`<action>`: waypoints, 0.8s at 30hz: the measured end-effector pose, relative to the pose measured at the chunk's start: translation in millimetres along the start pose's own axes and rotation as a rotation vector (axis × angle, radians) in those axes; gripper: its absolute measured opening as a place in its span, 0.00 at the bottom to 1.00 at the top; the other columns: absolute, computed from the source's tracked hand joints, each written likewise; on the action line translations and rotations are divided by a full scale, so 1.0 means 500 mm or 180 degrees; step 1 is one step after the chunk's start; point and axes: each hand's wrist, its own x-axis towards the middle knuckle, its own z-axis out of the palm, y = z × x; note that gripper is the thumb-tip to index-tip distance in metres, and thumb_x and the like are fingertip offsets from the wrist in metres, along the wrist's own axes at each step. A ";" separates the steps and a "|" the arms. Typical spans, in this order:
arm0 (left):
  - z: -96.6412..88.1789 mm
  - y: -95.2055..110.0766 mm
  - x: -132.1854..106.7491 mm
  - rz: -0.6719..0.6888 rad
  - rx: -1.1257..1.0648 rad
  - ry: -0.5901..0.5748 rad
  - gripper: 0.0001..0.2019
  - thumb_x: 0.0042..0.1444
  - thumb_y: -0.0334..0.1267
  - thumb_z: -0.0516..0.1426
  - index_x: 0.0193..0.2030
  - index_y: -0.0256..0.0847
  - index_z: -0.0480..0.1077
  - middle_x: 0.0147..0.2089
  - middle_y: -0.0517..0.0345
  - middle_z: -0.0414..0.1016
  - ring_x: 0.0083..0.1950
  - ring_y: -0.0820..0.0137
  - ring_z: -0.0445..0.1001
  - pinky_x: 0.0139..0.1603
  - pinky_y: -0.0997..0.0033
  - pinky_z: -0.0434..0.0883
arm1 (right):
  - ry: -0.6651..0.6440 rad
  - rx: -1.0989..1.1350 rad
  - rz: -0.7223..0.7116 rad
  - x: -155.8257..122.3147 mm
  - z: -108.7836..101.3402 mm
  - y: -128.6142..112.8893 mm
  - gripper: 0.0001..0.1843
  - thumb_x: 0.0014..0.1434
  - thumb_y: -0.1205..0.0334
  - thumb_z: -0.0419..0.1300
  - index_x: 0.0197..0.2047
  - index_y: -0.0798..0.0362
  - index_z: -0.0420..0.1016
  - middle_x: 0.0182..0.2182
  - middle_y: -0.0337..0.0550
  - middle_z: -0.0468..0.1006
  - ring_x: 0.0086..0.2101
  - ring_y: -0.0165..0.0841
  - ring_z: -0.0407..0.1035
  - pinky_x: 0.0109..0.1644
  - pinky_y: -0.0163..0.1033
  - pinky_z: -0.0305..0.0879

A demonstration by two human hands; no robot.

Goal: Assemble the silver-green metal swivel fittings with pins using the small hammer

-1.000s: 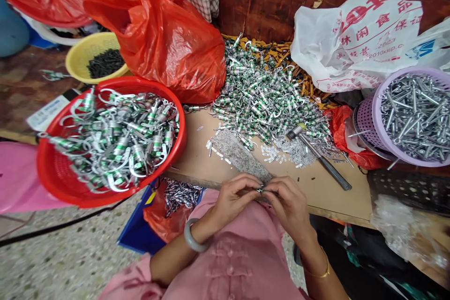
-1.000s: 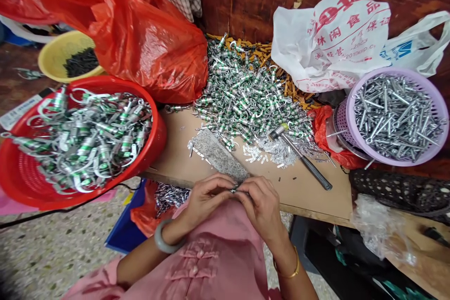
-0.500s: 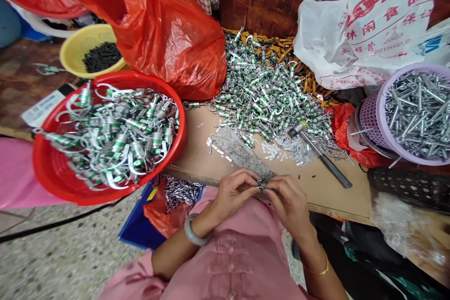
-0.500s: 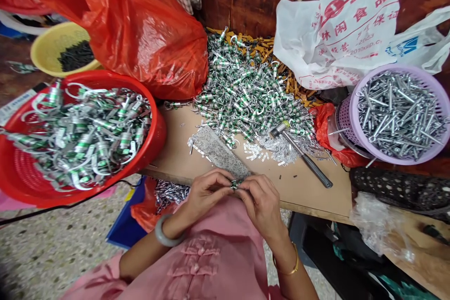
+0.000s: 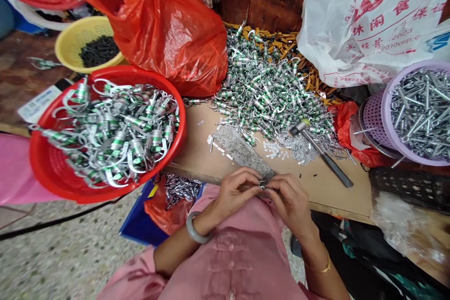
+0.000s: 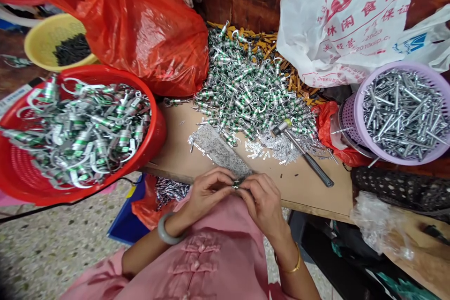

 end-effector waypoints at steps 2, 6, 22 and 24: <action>-0.001 -0.002 0.002 0.0146 0.0067 -0.0058 0.04 0.62 0.37 0.63 0.39 0.41 0.80 0.41 0.49 0.82 0.41 0.65 0.80 0.43 0.66 0.76 | 0.0006 -0.0006 -0.0034 -0.001 0.001 0.001 0.03 0.68 0.63 0.60 0.41 0.48 0.75 0.34 0.42 0.78 0.36 0.35 0.73 0.41 0.41 0.71; 0.000 -0.004 0.007 0.0122 0.0071 0.0141 0.02 0.60 0.36 0.64 0.36 0.42 0.80 0.40 0.50 0.82 0.44 0.63 0.78 0.48 0.60 0.74 | -0.0043 0.0187 0.0201 -0.008 0.009 0.000 0.05 0.67 0.62 0.61 0.46 0.48 0.74 0.38 0.44 0.79 0.40 0.36 0.74 0.43 0.41 0.72; -0.029 0.019 0.029 0.0541 0.1670 -0.1213 0.06 0.67 0.35 0.55 0.41 0.40 0.73 0.39 0.52 0.79 0.40 0.63 0.73 0.41 0.63 0.66 | -0.0233 0.0169 -0.0056 -0.008 -0.020 0.009 0.06 0.66 0.64 0.62 0.46 0.47 0.77 0.38 0.44 0.80 0.41 0.36 0.75 0.43 0.42 0.74; -0.030 0.027 0.032 0.0797 0.1874 -0.1412 0.08 0.68 0.33 0.54 0.40 0.39 0.73 0.39 0.51 0.77 0.40 0.63 0.72 0.41 0.63 0.66 | -0.0219 0.0203 0.0004 -0.009 -0.018 0.009 0.06 0.66 0.64 0.62 0.46 0.46 0.77 0.37 0.43 0.80 0.41 0.37 0.75 0.44 0.43 0.74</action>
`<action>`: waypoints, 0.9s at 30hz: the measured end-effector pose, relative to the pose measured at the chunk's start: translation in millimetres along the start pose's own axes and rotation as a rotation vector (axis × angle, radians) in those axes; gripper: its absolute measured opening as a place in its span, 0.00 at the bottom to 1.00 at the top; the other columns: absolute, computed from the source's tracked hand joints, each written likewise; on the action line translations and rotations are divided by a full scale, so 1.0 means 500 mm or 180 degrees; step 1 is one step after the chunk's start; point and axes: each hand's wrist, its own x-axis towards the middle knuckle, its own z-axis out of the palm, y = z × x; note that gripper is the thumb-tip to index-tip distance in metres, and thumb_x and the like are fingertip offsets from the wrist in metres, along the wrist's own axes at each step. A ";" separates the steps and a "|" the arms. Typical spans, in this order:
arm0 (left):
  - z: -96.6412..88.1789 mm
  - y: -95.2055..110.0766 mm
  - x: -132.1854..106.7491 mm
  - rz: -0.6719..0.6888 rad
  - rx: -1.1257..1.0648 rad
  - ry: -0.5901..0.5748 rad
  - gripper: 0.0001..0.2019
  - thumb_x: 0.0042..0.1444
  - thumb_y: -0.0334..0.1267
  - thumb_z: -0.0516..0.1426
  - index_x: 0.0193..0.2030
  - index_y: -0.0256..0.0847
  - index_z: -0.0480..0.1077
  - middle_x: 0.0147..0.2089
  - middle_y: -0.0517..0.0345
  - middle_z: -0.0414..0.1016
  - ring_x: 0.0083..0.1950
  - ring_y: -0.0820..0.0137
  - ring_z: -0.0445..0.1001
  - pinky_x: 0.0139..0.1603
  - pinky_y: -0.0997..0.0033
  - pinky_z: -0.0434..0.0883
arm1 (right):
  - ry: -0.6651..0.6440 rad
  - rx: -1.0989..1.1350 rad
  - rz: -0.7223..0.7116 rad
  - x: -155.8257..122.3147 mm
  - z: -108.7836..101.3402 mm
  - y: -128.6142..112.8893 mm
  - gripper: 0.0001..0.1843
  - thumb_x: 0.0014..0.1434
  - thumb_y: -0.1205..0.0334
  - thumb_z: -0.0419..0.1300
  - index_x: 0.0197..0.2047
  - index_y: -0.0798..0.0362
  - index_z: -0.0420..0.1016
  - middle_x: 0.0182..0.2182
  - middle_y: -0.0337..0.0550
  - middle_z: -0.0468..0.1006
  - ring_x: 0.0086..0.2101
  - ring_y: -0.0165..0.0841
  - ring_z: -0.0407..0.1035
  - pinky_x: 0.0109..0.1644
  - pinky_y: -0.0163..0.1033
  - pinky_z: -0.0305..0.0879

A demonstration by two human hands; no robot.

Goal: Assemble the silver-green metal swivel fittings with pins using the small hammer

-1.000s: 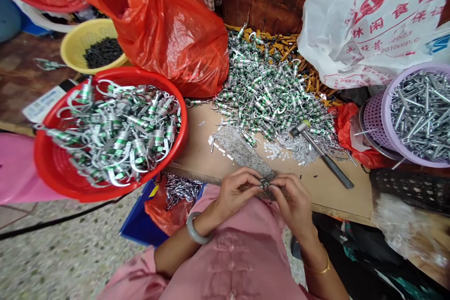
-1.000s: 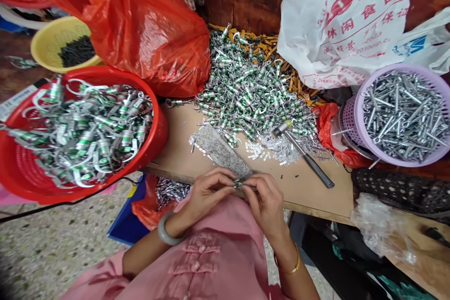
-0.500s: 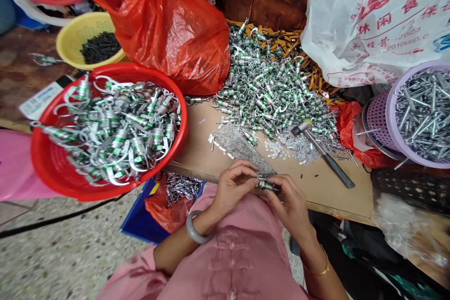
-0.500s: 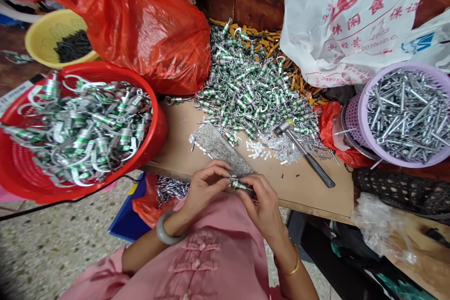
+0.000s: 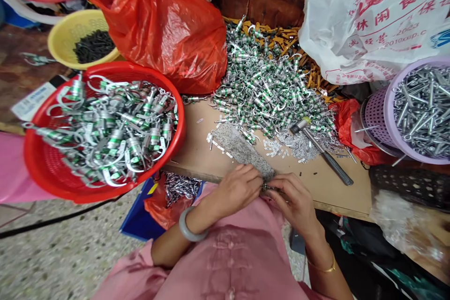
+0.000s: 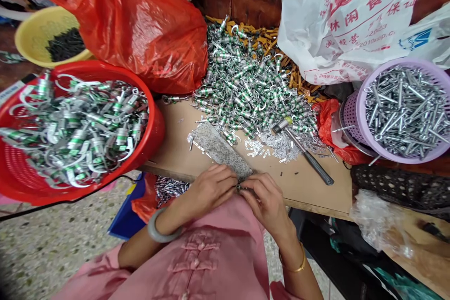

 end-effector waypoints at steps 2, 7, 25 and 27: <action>-0.011 0.005 0.004 0.0246 0.0076 -0.0060 0.10 0.69 0.31 0.52 0.39 0.40 0.73 0.39 0.51 0.77 0.40 0.63 0.71 0.42 0.63 0.66 | 0.0023 0.0086 0.0128 -0.002 0.003 0.002 0.05 0.67 0.63 0.62 0.45 0.47 0.77 0.37 0.43 0.80 0.41 0.37 0.75 0.44 0.43 0.74; -0.033 0.006 0.013 0.0358 -0.0309 -0.0158 0.09 0.67 0.30 0.52 0.40 0.39 0.74 0.42 0.49 0.78 0.43 0.63 0.73 0.46 0.64 0.68 | 0.0116 0.0372 0.0400 -0.010 0.005 -0.001 0.04 0.66 0.63 0.62 0.44 0.48 0.78 0.39 0.44 0.80 0.41 0.36 0.75 0.43 0.41 0.73; 0.166 0.043 -0.056 -0.2709 -0.4538 0.0821 0.22 0.40 0.42 0.75 0.34 0.39 0.69 0.29 0.61 0.77 0.32 0.73 0.75 0.36 0.75 0.70 | -0.0505 0.2074 0.2728 -0.092 0.033 0.034 0.26 0.53 0.36 0.67 0.29 0.55 0.76 0.22 0.38 0.74 0.23 0.27 0.63 0.28 0.33 0.57; 0.176 0.044 -0.053 -0.2736 -0.4490 0.0946 0.22 0.40 0.42 0.75 0.33 0.38 0.68 0.28 0.62 0.77 0.29 0.74 0.73 0.34 0.75 0.71 | -0.0509 0.2026 0.2738 -0.089 0.033 0.034 0.26 0.53 0.37 0.67 0.28 0.55 0.75 0.21 0.37 0.74 0.22 0.27 0.62 0.27 0.33 0.55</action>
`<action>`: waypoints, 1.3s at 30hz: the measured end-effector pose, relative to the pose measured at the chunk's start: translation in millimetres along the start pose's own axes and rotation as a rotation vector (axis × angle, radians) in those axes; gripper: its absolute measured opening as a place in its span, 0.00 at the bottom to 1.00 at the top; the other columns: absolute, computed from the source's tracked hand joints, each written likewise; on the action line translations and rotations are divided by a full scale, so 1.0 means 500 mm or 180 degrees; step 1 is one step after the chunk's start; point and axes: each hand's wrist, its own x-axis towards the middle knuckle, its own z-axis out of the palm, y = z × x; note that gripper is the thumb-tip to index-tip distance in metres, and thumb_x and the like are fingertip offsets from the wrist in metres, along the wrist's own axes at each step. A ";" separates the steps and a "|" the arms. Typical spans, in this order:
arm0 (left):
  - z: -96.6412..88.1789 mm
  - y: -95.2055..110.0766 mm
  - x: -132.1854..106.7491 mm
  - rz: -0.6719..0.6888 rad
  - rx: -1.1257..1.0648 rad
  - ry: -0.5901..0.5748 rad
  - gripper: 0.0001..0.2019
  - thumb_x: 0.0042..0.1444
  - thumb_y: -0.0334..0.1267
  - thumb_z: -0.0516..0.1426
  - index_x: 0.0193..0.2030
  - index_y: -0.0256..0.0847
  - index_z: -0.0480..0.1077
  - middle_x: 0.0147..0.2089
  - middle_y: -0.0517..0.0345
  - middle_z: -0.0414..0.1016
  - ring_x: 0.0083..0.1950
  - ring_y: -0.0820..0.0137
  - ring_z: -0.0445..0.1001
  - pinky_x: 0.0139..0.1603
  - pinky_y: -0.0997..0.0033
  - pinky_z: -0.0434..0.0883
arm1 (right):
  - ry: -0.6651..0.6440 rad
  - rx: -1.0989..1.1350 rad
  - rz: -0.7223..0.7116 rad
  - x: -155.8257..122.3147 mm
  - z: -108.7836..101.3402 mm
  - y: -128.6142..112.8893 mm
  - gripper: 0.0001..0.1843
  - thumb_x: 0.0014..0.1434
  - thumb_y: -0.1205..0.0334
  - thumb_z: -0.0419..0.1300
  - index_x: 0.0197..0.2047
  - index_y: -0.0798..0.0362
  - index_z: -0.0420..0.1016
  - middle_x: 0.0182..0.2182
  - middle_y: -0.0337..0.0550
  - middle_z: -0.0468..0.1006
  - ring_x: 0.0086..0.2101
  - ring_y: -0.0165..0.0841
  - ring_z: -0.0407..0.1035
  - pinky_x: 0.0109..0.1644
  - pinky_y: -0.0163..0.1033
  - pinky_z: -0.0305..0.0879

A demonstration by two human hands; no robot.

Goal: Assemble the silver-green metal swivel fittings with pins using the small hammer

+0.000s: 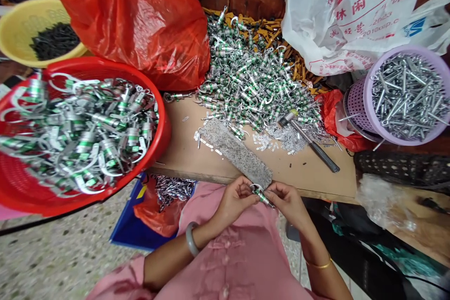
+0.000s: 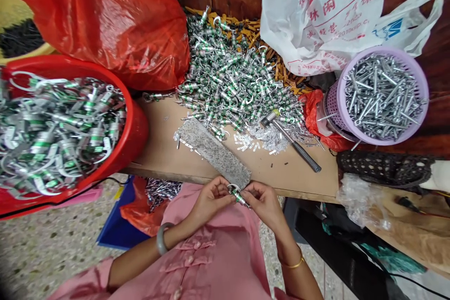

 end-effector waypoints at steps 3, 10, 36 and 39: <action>-0.003 0.001 0.002 0.0120 0.0043 0.0161 0.20 0.41 0.41 0.74 0.33 0.38 0.69 0.26 0.63 0.76 0.28 0.75 0.72 0.31 0.76 0.70 | 0.0305 -0.0281 -0.0205 0.008 -0.022 -0.009 0.24 0.55 0.39 0.66 0.29 0.54 0.76 0.22 0.38 0.74 0.22 0.28 0.63 0.27 0.34 0.57; -0.027 0.043 0.011 0.0420 0.0157 0.0451 0.19 0.40 0.35 0.73 0.33 0.39 0.69 0.21 0.69 0.71 0.24 0.78 0.69 0.28 0.80 0.67 | 0.2416 -0.2168 -0.0722 0.103 -0.126 -0.061 0.18 0.60 0.46 0.61 0.40 0.53 0.79 0.29 0.46 0.81 0.31 0.39 0.73 0.40 0.41 0.66; -0.027 0.054 0.015 0.0354 0.0057 0.0320 0.19 0.38 0.35 0.74 0.31 0.39 0.69 0.24 0.67 0.74 0.26 0.76 0.70 0.30 0.78 0.67 | 0.0863 -0.3231 -0.1766 0.044 0.008 -0.100 0.05 0.64 0.64 0.60 0.40 0.49 0.78 0.37 0.45 0.81 0.40 0.40 0.74 0.43 0.41 0.66; -0.027 0.055 0.016 0.0363 0.0045 0.0280 0.20 0.38 0.37 0.74 0.31 0.39 0.69 0.24 0.67 0.73 0.26 0.76 0.71 0.30 0.78 0.67 | 0.0835 -0.3338 -0.1826 0.041 0.009 -0.104 0.07 0.66 0.63 0.58 0.42 0.49 0.78 0.37 0.45 0.80 0.40 0.40 0.74 0.44 0.41 0.66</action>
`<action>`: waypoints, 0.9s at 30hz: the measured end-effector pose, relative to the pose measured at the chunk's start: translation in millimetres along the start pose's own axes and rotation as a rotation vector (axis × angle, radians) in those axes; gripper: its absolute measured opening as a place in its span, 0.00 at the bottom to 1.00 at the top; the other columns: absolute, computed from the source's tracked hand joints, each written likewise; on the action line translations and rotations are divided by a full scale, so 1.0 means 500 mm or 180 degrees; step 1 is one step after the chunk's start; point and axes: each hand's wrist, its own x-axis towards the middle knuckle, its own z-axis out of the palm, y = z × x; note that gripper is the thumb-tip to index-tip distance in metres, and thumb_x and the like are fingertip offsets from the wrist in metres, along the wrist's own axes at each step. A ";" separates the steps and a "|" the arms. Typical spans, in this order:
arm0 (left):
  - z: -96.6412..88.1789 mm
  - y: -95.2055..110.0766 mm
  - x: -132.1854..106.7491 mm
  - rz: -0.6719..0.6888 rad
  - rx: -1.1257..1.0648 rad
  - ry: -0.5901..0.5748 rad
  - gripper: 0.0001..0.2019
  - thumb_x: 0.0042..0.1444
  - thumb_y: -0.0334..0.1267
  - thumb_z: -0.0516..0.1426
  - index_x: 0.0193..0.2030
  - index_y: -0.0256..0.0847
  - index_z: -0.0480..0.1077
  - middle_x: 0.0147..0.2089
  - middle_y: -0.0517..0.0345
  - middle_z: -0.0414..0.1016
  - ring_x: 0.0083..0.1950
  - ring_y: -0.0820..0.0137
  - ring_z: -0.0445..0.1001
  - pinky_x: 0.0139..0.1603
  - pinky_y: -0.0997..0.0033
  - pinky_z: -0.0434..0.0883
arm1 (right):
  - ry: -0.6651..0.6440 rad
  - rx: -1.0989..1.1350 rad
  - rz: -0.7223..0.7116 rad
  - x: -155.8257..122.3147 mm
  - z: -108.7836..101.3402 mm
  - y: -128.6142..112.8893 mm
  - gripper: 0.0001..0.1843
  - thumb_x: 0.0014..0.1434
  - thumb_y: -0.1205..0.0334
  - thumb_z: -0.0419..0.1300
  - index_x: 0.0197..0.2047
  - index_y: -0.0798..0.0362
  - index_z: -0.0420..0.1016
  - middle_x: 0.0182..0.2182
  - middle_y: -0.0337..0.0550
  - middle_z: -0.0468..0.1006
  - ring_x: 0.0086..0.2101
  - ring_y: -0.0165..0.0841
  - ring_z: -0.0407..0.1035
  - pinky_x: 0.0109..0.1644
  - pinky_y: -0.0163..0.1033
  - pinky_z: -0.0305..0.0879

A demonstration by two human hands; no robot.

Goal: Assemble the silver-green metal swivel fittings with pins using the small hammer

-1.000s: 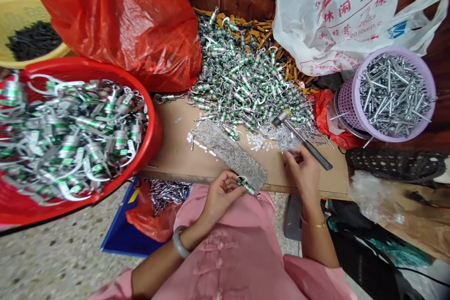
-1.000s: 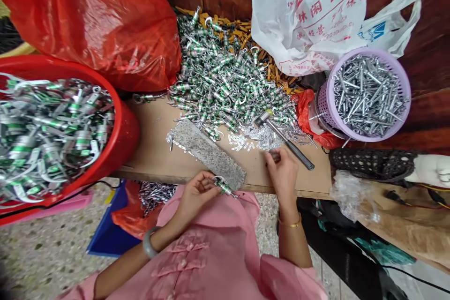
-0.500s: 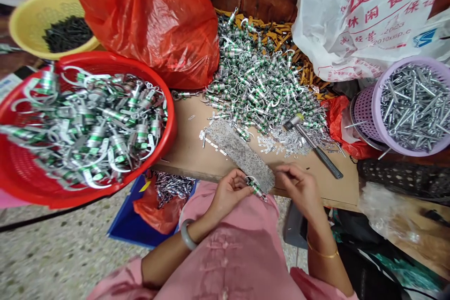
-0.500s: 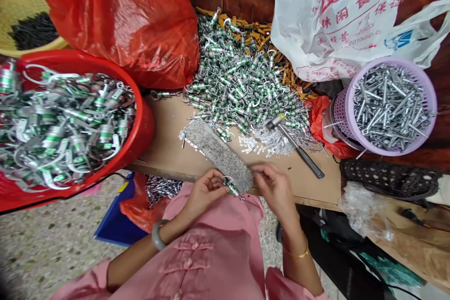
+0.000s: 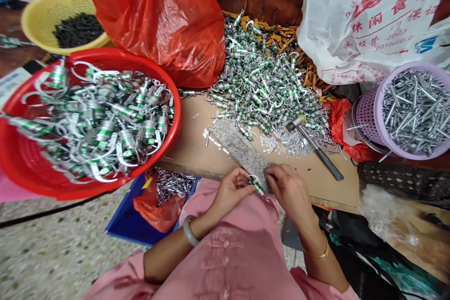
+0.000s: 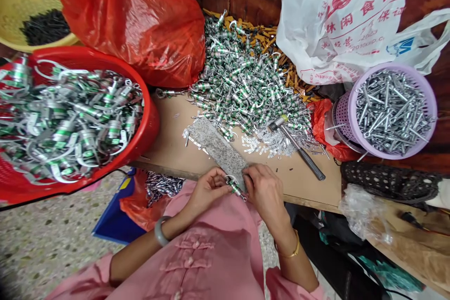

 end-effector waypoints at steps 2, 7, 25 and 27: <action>0.000 0.001 0.001 0.0019 -0.0004 -0.0041 0.21 0.38 0.39 0.75 0.32 0.40 0.69 0.25 0.66 0.74 0.27 0.75 0.72 0.31 0.77 0.68 | 0.0091 0.0145 0.0065 -0.001 -0.004 -0.004 0.09 0.68 0.62 0.55 0.44 0.49 0.78 0.38 0.45 0.80 0.40 0.39 0.74 0.44 0.41 0.66; 0.000 0.004 0.002 0.0074 -0.0010 -0.0113 0.21 0.38 0.40 0.75 0.31 0.40 0.69 0.25 0.66 0.74 0.27 0.75 0.72 0.31 0.76 0.69 | 0.0233 0.0722 0.0133 -0.001 -0.015 -0.012 0.12 0.71 0.59 0.53 0.47 0.49 0.77 0.39 0.45 0.80 0.41 0.37 0.75 0.45 0.40 0.68; -0.001 -0.001 0.000 0.0058 0.0051 -0.0014 0.20 0.39 0.40 0.75 0.31 0.39 0.69 0.25 0.66 0.74 0.26 0.76 0.72 0.30 0.77 0.68 | -0.0119 0.0402 0.0217 -0.013 -0.002 -0.023 0.09 0.67 0.60 0.56 0.37 0.48 0.78 0.34 0.43 0.81 0.37 0.39 0.74 0.40 0.41 0.65; -0.001 -0.001 0.000 0.0065 0.0070 -0.0004 0.20 0.39 0.40 0.75 0.31 0.39 0.69 0.25 0.65 0.75 0.26 0.75 0.72 0.30 0.77 0.69 | -0.0150 0.0707 0.0330 -0.012 0.007 -0.028 0.10 0.67 0.58 0.56 0.38 0.47 0.78 0.34 0.43 0.82 0.37 0.39 0.75 0.41 0.41 0.66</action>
